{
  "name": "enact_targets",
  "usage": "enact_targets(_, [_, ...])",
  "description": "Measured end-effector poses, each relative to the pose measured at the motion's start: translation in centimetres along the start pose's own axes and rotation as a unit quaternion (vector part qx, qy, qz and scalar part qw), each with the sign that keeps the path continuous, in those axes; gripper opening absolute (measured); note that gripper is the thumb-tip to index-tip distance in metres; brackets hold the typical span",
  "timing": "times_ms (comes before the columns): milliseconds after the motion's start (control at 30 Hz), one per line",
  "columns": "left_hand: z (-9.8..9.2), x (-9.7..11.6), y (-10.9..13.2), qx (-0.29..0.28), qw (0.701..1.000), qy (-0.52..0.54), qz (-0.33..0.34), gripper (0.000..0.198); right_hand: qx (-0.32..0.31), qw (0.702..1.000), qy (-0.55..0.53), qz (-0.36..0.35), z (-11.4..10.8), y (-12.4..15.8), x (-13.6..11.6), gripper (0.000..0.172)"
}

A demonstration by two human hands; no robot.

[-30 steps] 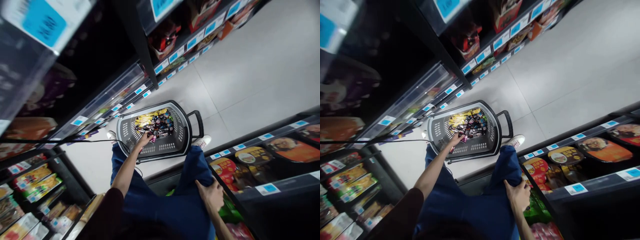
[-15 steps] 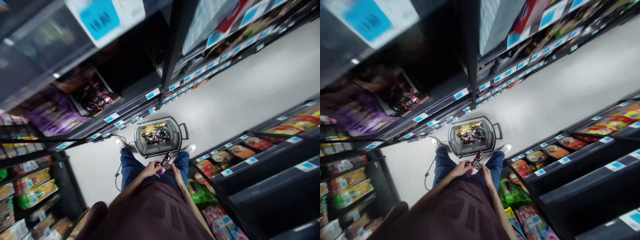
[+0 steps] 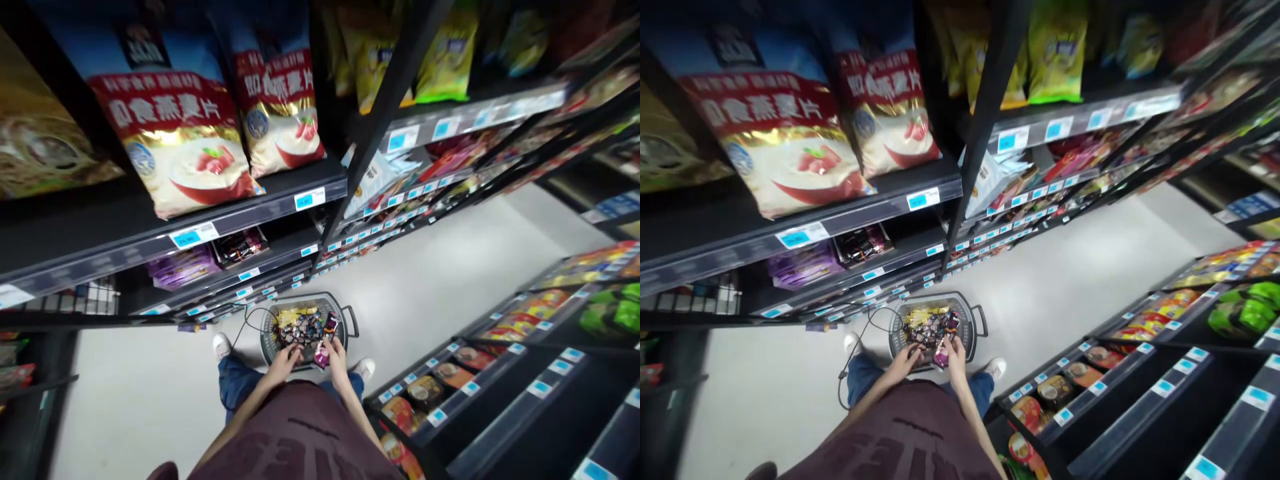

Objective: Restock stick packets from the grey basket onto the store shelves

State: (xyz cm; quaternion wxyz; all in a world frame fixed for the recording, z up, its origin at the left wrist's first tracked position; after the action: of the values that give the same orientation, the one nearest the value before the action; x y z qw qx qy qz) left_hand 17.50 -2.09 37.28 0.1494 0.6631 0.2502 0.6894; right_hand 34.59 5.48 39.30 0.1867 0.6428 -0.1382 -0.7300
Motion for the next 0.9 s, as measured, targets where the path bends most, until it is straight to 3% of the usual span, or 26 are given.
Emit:
enact_targets(167, [-2.7,6.1,0.1,0.067,0.990,0.120,0.042,0.077,-0.047,0.998,-0.044,0.020,2.0,1.5,-2.9,0.050])
enact_targets(333, [-3.0,10.6,0.5,0.054,0.981,0.177,0.053,0.084,-0.088,0.994,-0.064,0.022,4.7,4.3,-3.7,0.050])
enact_targets(600, [-1.9,12.2,2.1,0.027,0.985,0.157,0.070,0.080,-0.107,0.993,-0.040,0.004,7.2,8.3,-3.9,0.055])
enact_targets(733, [-2.1,12.8,3.4,0.035,0.987,0.111,0.112,0.058,-0.045,0.998,-0.014,-0.038,5.8,7.9,-5.3,0.047])
enact_targets(900, [-1.9,12.9,4.7,0.026,0.986,0.070,0.147,0.050,-0.002,0.997,0.016,-0.075,4.7,7.2,-7.2,0.041])
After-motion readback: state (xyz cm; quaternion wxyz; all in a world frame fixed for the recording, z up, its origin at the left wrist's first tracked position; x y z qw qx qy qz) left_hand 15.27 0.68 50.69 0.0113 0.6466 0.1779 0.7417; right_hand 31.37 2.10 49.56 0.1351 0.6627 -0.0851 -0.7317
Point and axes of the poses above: each hand's wrist, its own y-axis away from the middle knuckle, its own z-axis out of the palm, x = y × z, the point moved 10 cm from there along -y, towards the middle knuckle, and after that the axes turned 3 degrees about -y, right-handed, at the moved point
